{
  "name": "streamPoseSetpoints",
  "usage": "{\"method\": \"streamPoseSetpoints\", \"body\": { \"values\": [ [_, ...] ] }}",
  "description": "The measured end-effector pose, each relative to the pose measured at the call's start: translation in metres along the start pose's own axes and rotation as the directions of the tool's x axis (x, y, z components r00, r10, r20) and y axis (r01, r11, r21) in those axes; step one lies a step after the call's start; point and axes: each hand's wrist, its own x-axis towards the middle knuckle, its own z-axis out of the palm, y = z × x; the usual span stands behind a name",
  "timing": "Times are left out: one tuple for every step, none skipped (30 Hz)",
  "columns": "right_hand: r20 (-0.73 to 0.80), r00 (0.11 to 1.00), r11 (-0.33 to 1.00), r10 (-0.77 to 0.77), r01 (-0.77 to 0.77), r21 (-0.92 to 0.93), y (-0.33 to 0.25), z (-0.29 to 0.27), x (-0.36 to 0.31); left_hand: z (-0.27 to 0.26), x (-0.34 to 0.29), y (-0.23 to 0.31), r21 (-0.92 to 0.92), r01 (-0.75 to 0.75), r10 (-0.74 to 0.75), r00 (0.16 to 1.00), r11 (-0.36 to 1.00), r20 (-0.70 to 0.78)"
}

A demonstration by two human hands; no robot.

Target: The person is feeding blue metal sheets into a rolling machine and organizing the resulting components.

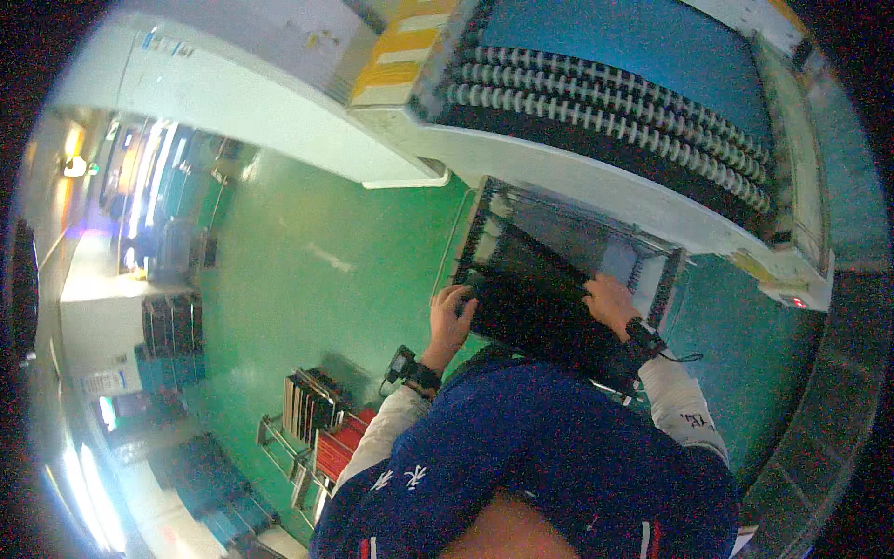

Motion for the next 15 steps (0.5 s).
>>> {"method": "streamPoseSetpoints", "body": {
  "values": [
    [-0.014,1.0,1.0,-0.009,0.009,-0.019,0.001,0.008,-0.001,-0.001,-0.002,0.002,-0.006,-0.009,0.009,1.0,1.0,-0.011],
    [-0.027,0.999,0.999,-0.02,0.019,-0.04,0.003,0.015,-0.005,-0.001,-0.005,0.003,-0.012,-0.017,0.016,1.0,1.0,-0.022],
    [-0.059,0.998,0.999,-0.028,0.026,-0.035,0.0,0.019,-0.006,0.0,-0.009,-0.002,-0.019,-0.01,0.009,0.999,1.0,-0.043],
    [-0.083,0.996,0.999,-0.039,0.037,-0.022,-0.005,0.027,-0.01,0.0,-0.014,-0.003,-0.028,-0.026,0.025,0.998,0.999,-0.053],
    [-0.095,0.995,0.999,-0.036,0.033,-0.039,-0.002,0.035,-0.014,0.001,-0.014,-0.003,-0.035,-0.042,0.04,0.997,0.998,-0.065],
    [-0.105,0.993,0.998,-0.045,0.04,-0.05,0.003,0.045,-0.014,-0.001,-0.014,0.004,-0.043,-0.054,0.05,0.995,0.998,-0.085],
    [-0.133,0.99,0.997,-0.052,0.043,-0.068,0.0,0.05,-0.016,-0.003,-0.016,0.005,-0.052,-0.04,0.036,0.997,0.998,-0.065],
    [-0.167,0.985,0.996,-0.051,0.037,-0.085,0.003,0.052,-0.019,-0.002,-0.015,0.005,-0.067,-0.079,0.074,0.995,0.995,-0.073],
    [-0.161,0.982,0.988,-0.101,0.08,-0.132,0.028,0.064,-0.017,-0.003,-0.012,0.011,-0.085,-0.073,0.068,0.996,0.994,-0.057],
    [-0.157,0.976,0.976,-0.15,0.121,-0.18,0.044,0.075,-0.013,0.0,-0.009,0.008,-0.099,-0.104,0.098,0.993,0.99,-0.063],
    [-0.182,0.979,0.985,-0.091,0.061,-0.164,0.032,0.068,-0.013,-0.003,-0.005,0.01,-0.109,-0.1,0.096,0.995,0.989,-0.036],
    [-0.206,0.978,0.989,-0.042,0.011,-0.151,0.017,0.05,-0.014,0.003,-0.008,-0.004,-0.102,-0.166,0.159,0.984,0.981,-0.079],
    [-0.141,0.99,0.981,0.008,-0.035,-0.191,-0.005,0.026,-0.019,0.004,-0.006,-0.008,-0.098,-0.158,0.153,0.987,0.983,-0.051],
    [-0.076,0.995,0.969,0.071,-0.087,-0.231,-0.021,0.011,-0.029,0.004,-0.01,-0.01,-0.096,-0.148,0.148,0.989,0.984,-0.013],
    [-0.19,0.981,0.959,-0.049,-0.007,-0.283,-0.017,0.007,-0.037,0.003,-0.008,-0.011,-0.116,-0.146,0.146,0.989,0.983,-0.008]
  ]
}}
